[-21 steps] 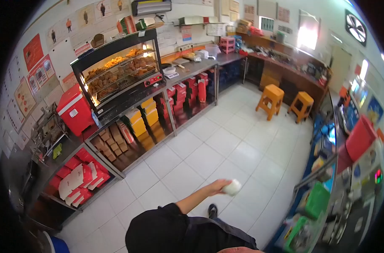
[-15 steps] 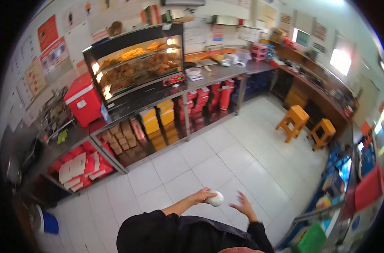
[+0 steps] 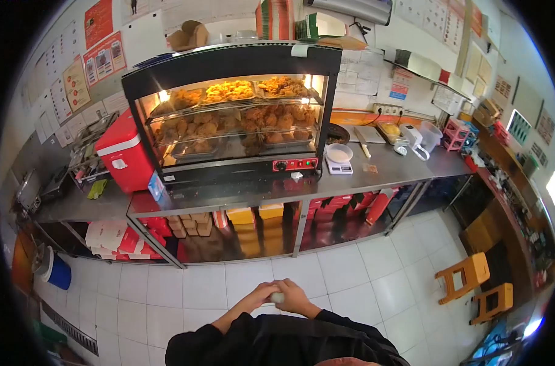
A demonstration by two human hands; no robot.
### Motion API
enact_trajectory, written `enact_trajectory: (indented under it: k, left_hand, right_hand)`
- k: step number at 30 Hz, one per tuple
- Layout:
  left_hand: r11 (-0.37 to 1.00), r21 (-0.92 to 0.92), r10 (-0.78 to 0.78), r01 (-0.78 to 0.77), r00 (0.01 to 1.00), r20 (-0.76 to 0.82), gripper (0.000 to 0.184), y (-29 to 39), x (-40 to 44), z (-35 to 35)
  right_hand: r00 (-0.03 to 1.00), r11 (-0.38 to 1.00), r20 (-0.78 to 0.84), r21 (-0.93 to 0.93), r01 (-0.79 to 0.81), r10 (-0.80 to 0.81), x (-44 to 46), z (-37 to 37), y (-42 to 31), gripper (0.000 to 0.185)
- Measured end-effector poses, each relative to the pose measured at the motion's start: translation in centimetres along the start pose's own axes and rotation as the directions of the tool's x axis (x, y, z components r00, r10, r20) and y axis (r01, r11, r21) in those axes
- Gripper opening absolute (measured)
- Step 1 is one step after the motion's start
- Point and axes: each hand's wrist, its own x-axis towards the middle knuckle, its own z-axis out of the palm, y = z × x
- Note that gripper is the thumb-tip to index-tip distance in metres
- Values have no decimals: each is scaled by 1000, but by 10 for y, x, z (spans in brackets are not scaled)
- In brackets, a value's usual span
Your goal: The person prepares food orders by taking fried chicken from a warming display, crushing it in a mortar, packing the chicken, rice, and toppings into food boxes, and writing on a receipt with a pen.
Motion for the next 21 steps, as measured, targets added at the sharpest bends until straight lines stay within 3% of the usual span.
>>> enact_trajectory:
  k: [1,3,4,5,6,7,8,9,10,11,12,13,14,16,19,20,21]
  left_hand:
    - [986,165,6,-4,1000,-11,45,39,9,26]
    - [826,558,-52,-73,977,206,49,109,69,46]
    - [653,673,-86,-348,849,522,51,154,119,34]
    - [14,754,26,-657,754,656,50,242,128,57]
    - [-226,811,541,-540,623,565,49,308,126,75]
    - [27,782,816,-623,466,343,55,373,130,90]
    - [149,604,969,-783,239,70,63,437,134,104]
    - [104,598,994,-795,102,-38,61,505,125,111]
    - [-306,868,915,-390,-371,156,47,563,109,122]
    - [-405,795,868,-452,-463,179,46,612,103,128]
    - [-463,843,818,-275,-498,287,45,653,97,133]
    - [-528,833,791,-162,-452,413,39,682,99,134]
    - [-503,859,832,-100,-325,450,32,704,101,138]
    - [-358,904,934,-233,-82,349,28,727,124,127]
    - [-433,899,850,-68,-363,382,29,720,167,127]
    - [-420,905,811,63,-422,406,29,708,177,141]
    - [-462,881,738,97,-508,443,30,711,196,119]
  right_hand:
    - [994,998,-91,-2,-57,57,7,-20,19,65]
    - [983,999,-179,7,-36,37,26,-69,74,62]
    - [966,994,-231,36,-107,112,37,-91,107,62]
    - [951,996,-293,36,-88,94,42,-115,147,60]
    - [941,984,-291,61,-165,176,50,-150,180,59]
    - [912,989,-383,29,-146,146,59,-184,217,56]
    - [900,972,-367,102,-213,235,66,-226,252,53]
    - [863,982,-470,56,-179,184,75,-260,303,53]
    - [799,975,-585,-59,-214,140,85,-298,338,52]
    - [742,955,-623,28,-294,247,94,-337,375,52]
    - [664,882,-630,72,-467,403,107,-373,412,53]
    - [682,874,-629,-8,-486,373,112,-402,468,59]
    - [663,801,-565,-6,-599,492,126,-447,460,62]
    - [651,801,-642,-93,-591,406,150,-489,550,63]
    - [627,788,-710,-168,-592,320,178,-514,659,68]
    - [632,754,-664,-154,-639,400,179,-509,686,76]
    - [638,730,-618,-148,-668,459,188,-513,701,84]
